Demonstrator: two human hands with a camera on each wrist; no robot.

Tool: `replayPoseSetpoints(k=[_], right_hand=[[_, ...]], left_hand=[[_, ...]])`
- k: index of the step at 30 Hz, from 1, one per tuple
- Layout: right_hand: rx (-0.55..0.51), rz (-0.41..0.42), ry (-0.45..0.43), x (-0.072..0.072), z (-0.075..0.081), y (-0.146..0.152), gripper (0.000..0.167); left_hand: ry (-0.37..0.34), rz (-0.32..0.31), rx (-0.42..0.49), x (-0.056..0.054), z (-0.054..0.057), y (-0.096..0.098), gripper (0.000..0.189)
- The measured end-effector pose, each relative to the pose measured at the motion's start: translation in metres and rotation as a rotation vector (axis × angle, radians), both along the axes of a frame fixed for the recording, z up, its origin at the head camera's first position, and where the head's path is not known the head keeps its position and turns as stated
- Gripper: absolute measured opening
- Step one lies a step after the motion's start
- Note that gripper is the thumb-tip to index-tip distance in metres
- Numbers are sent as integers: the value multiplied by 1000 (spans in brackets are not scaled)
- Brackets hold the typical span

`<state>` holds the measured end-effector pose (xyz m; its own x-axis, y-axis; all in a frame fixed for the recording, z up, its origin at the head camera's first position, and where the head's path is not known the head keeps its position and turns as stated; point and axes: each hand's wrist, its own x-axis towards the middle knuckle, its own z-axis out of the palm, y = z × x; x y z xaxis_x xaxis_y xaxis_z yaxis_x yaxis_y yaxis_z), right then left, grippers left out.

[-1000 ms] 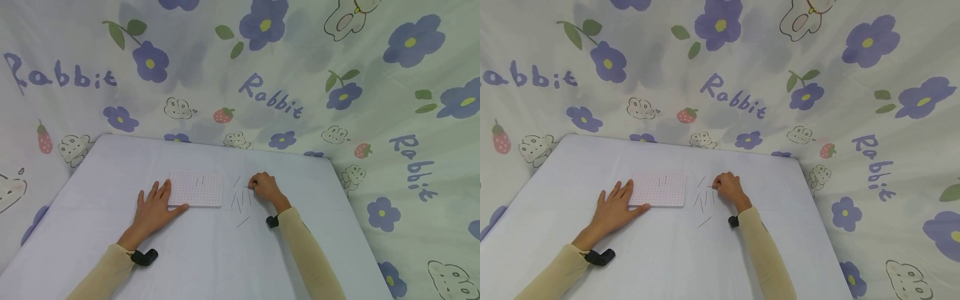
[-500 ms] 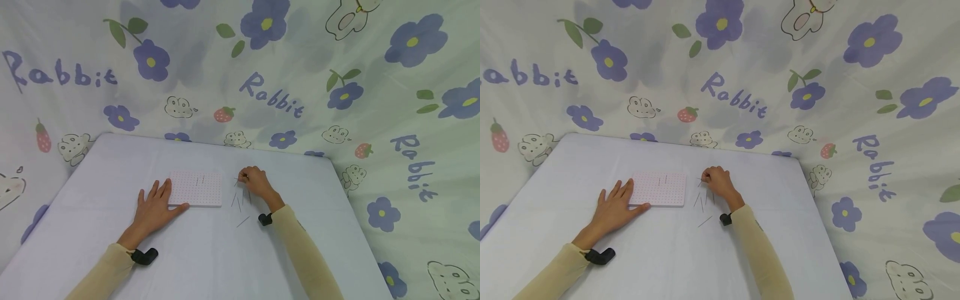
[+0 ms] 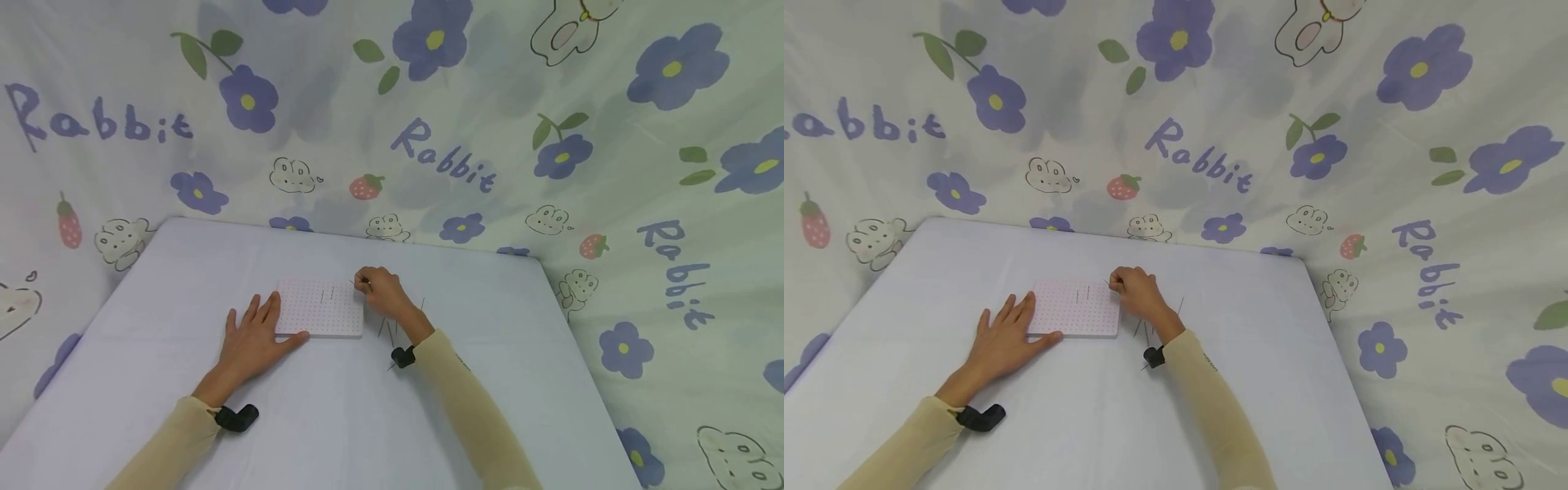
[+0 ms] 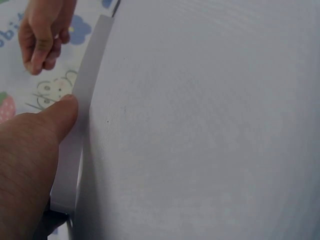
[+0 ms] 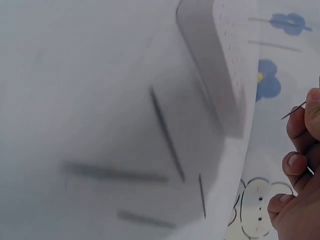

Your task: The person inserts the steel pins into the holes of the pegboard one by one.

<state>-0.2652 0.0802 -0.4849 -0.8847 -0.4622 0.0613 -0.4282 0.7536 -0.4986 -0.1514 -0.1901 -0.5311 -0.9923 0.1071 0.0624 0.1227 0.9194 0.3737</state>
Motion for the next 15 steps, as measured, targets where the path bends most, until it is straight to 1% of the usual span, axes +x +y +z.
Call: replayPoseSetpoints(k=[3,6,11,15], right_hand=[[-21,9,-4,3,-3,-13,15],[-9,15,-8,7,-5,-23,16],[16,44,9,15,-8,-27,18],[5,66,24,20,-9,-29,20]], left_hand=[[0,2,-3,0,-1,0,116],[4,1,1,0,-1,0,115],[-5,-7,2,-1,-1,1,115],[4,-4,-2,-1,-1,-1,116]])
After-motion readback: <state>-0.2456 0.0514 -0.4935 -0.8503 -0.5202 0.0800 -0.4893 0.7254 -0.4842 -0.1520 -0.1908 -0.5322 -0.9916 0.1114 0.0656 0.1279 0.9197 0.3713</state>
